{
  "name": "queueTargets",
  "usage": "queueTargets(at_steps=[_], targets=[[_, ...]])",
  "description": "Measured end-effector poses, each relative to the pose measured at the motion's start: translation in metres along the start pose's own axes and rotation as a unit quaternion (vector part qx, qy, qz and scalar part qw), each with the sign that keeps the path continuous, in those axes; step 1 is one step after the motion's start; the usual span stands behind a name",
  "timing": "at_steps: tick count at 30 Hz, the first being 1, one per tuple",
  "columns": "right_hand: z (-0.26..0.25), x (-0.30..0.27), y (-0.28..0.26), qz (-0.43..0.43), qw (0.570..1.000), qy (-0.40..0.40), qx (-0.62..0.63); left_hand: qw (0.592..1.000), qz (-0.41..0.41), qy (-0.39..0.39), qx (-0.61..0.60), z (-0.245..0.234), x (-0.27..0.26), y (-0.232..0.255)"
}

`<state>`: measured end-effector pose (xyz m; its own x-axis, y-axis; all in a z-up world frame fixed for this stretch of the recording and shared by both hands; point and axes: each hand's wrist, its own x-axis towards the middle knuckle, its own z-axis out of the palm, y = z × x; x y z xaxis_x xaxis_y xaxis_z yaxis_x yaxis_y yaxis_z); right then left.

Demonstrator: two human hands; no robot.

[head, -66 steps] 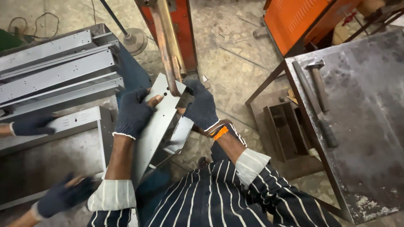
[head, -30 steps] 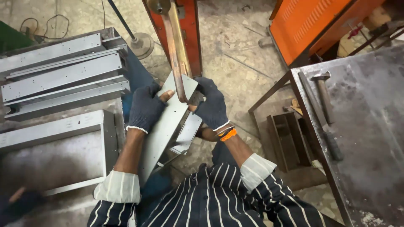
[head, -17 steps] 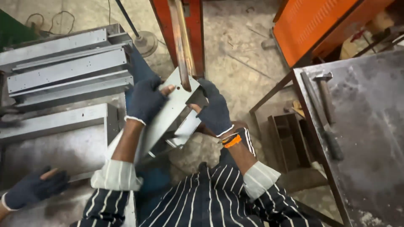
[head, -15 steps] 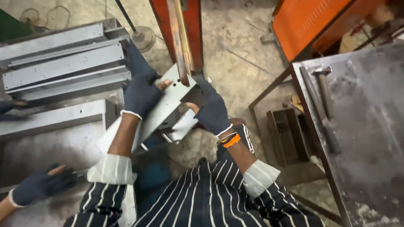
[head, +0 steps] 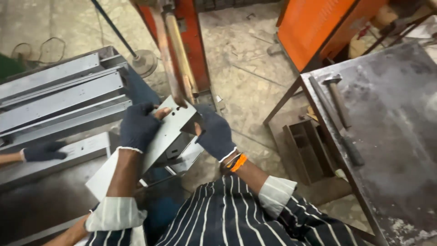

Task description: Assembling and spot welding various metal components to construct industrial frames or boxes.

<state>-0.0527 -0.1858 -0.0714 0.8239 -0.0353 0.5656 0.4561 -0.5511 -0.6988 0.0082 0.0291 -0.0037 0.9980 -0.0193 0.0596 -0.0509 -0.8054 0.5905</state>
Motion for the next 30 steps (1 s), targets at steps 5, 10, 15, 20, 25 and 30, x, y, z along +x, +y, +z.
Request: queueTargets(at_steps=[5, 10, 15, 20, 25, 30], targets=[[-0.012, 0.008, -0.024, 0.006, 0.999, 0.031, -0.004, 1.000, -0.009, -0.018, -0.012, 0.004, -0.003, -0.010], [-0.012, 0.007, -0.026, 0.002, 0.997, 0.064, -0.033, 1.000, 0.023, 0.000, -0.010, 0.007, -0.006, -0.009], [-0.011, 0.009, -0.029, 0.025, 0.999, 0.023, -0.038, 0.999, 0.039, 0.008, -0.014, 0.011, -0.006, -0.019], [-0.007, 0.013, -0.030, 0.034, 0.998, 0.033, -0.042, 1.000, 0.009, 0.005, -0.003, 0.004, -0.012, -0.006], [0.003, 0.008, -0.024, 0.051, 0.998, 0.033, -0.026, 0.999, -0.017, -0.010, -0.030, -0.001, -0.017, 0.000], [0.003, 0.011, -0.021, 0.066, 0.998, 0.022, 0.004, 1.000, -0.003, -0.001, 0.027, -0.003, -0.017, 0.004]])
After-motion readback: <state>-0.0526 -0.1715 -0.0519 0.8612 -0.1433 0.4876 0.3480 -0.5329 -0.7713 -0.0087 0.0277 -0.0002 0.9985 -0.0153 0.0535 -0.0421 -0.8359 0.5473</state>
